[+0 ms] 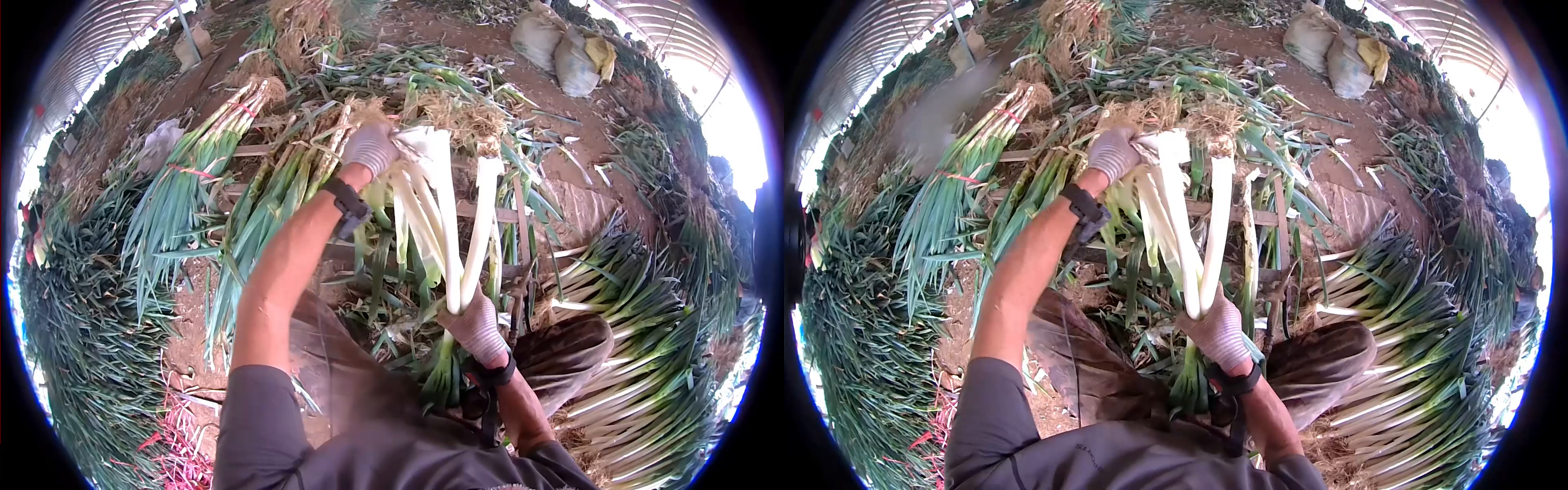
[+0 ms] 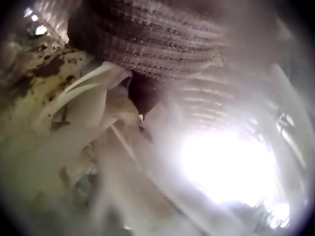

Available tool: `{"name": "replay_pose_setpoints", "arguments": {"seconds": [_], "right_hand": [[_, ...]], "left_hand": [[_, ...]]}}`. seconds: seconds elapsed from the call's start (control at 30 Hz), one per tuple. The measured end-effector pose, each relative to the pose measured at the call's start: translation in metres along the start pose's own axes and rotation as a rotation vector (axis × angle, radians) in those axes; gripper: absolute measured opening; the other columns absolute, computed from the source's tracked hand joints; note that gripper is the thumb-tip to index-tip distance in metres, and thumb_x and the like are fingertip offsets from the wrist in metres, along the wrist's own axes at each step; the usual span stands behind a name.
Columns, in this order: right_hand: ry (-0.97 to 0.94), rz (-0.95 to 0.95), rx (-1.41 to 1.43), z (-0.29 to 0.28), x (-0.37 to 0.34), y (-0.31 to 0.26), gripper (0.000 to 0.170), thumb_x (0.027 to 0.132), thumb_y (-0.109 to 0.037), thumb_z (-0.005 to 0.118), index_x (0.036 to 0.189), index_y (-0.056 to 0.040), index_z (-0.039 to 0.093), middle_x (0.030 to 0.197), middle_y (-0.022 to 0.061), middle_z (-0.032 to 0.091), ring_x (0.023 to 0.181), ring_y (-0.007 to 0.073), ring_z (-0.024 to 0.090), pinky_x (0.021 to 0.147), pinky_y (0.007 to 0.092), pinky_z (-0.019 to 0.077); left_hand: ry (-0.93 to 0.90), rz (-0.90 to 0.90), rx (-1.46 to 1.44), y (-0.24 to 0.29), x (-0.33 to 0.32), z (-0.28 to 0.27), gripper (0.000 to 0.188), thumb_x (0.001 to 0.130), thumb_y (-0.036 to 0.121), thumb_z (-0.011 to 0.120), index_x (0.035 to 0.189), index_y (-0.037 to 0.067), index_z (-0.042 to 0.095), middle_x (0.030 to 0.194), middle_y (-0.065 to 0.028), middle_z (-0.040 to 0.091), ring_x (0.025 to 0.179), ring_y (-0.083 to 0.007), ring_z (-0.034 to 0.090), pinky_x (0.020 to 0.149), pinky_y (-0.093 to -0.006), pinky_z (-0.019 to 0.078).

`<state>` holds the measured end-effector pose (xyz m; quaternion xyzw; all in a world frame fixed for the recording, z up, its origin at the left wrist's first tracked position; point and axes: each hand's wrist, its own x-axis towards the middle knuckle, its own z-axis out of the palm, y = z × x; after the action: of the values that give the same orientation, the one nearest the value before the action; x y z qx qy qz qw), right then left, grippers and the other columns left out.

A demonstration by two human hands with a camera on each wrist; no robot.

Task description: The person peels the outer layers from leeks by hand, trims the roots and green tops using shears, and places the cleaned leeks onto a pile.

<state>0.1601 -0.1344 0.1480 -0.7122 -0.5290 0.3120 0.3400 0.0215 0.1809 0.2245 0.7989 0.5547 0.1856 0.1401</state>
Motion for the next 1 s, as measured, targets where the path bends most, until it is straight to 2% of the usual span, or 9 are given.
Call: {"name": "replay_pose_setpoints", "arguments": {"seconds": [0.23, 0.33, 0.47, 0.57, 0.63, 0.7, 0.8, 0.87, 1.0], "right_hand": [[-0.007, 0.053, 0.13, -0.029, -0.023, 0.017, 0.05, 0.073, -0.014, 0.074, 0.116, 0.0033, 0.058, 0.088, 0.0148, 0.071, 0.077, 0.024, 0.071, 0.07, 0.0362, 0.0585], [0.02, 0.059, 0.335, -0.044, -0.006, 0.015, 0.036, 0.075, -0.01, 0.074, 0.106, 0.0045, 0.061, 0.083, 0.0085, 0.068, 0.073, 0.0165, 0.066, 0.066, 0.0313, 0.0559], [-0.019, 0.01, 0.476, -0.046, 0.005, 0.004, 0.029, 0.076, -0.012, 0.075, 0.098, 0.0017, 0.063, 0.082, 0.0035, 0.064, 0.074, 0.0122, 0.061, 0.069, 0.0295, 0.0525], [-0.117, 0.017, 0.378, -0.043, -0.002, 0.01, 0.039, 0.074, -0.013, 0.076, 0.107, 0.0008, 0.06, 0.087, 0.0044, 0.063, 0.077, 0.0138, 0.061, 0.07, 0.0299, 0.0524], [-0.09, 0.001, 0.368, -0.038, -0.004, 0.013, 0.041, 0.072, -0.014, 0.077, 0.106, 0.0006, 0.06, 0.089, 0.0051, 0.063, 0.08, 0.015, 0.061, 0.072, 0.0306, 0.0525], [-0.115, 0.044, 0.35, -0.038, -0.003, 0.017, 0.048, 0.069, -0.015, 0.08, 0.109, 0.0004, 0.059, 0.093, 0.006, 0.063, 0.085, 0.0164, 0.061, 0.075, 0.0316, 0.0525], [-0.084, -0.014, 0.365, -0.036, -0.004, 0.015, 0.052, 0.069, -0.015, 0.08, 0.113, 0.0008, 0.057, 0.096, 0.0065, 0.063, 0.087, 0.0165, 0.06, 0.077, 0.0319, 0.0523], [-0.103, -0.019, 0.334, -0.039, -0.003, 0.012, 0.056, 0.069, -0.016, 0.08, 0.117, 0.0012, 0.056, 0.097, 0.0069, 0.062, 0.088, 0.0169, 0.06, 0.078, 0.032, 0.0522], [-0.105, -0.015, 0.336, -0.038, -0.003, 0.019, 0.059, 0.069, -0.016, 0.08, 0.119, 0.0015, 0.055, 0.1, 0.0076, 0.062, 0.09, 0.0176, 0.059, 0.079, 0.0321, 0.0522]], "left_hand": [[0.6, -0.3, 0.051, -0.129, 0.057, -0.113, 0.028, 0.085, 0.034, 0.069, 0.086, 0.006, 0.073, 0.075, -0.0117, 0.07, 0.063, -0.0251, 0.068, 0.057, -0.0409, 0.0548], [0.249, -0.295, -0.936, -0.091, 0.011, -0.136, 0.033, 0.09, 0.017, 0.065, 0.116, -0.003, 0.063, 0.088, -0.0119, 0.069, 0.064, -0.0224, 0.062, 0.057, -0.0354, 0.0568], [0.016, -0.181, -0.966, -0.064, -0.021, -0.053, 0.037, 0.091, 0.009, 0.063, 0.126, 0.001, 0.056, 0.101, -0.0137, 0.068, 0.081, -0.0232, 0.065, 0.078, -0.0302, 0.0615], [-0.064, 0.333, -1.019, -0.08, -0.018, 0.025, 0.036, 0.093, 0.013, 0.06, 0.127, 0.003, 0.056, 0.11, -0.0115, 0.067, 0.099, -0.022, 0.065, 0.087, -0.0306, 0.0591], [0.332, 0.852, 0.544, -0.093, -0.016, 0.049, 0.034, 0.104, 0.017, 0.039, 0.13, 0.003, 0.056, 0.126, -0.0144, 0.062, 0.114, -0.0243, 0.059, 0.11, -0.0368, 0.0431], [0.063, 0.76, -0.219, -0.079, -0.008, 0.073, 0.045, 0.092, 0.023, 0.054, 0.133, 0.005, 0.054, 0.119, -0.0151, 0.065, 0.113, -0.0293, 0.061, 0.108, -0.0399, 0.0428], [0.263, 0.863, 0.051, -0.065, -0.046, 0.053, 0.045, 0.095, 0.017, 0.052, 0.139, 0.008, 0.049, 0.134, -0.0161, 0.054, 0.12, -0.0315, 0.055, 0.109, -0.0381, 0.041], [-0.099, 0.668, -0.747, -0.057, -0.049, 0.061, 0.043, 0.1, 0.015, 0.049, 0.142, 0.008, 0.044, 0.134, -0.0139, 0.055, 0.119, -0.0253, 0.055, 0.105, -0.0332, 0.0442], [-0.349, 0.323, -1.359, -0.042, -0.058, 0.056, 0.036, 0.107, 0.014, 0.04, 0.141, 0.004, 0.043, 0.133, -0.0119, 0.055, 0.112, -0.017, 0.06, 0.095, -0.0278, 0.0546]]}}
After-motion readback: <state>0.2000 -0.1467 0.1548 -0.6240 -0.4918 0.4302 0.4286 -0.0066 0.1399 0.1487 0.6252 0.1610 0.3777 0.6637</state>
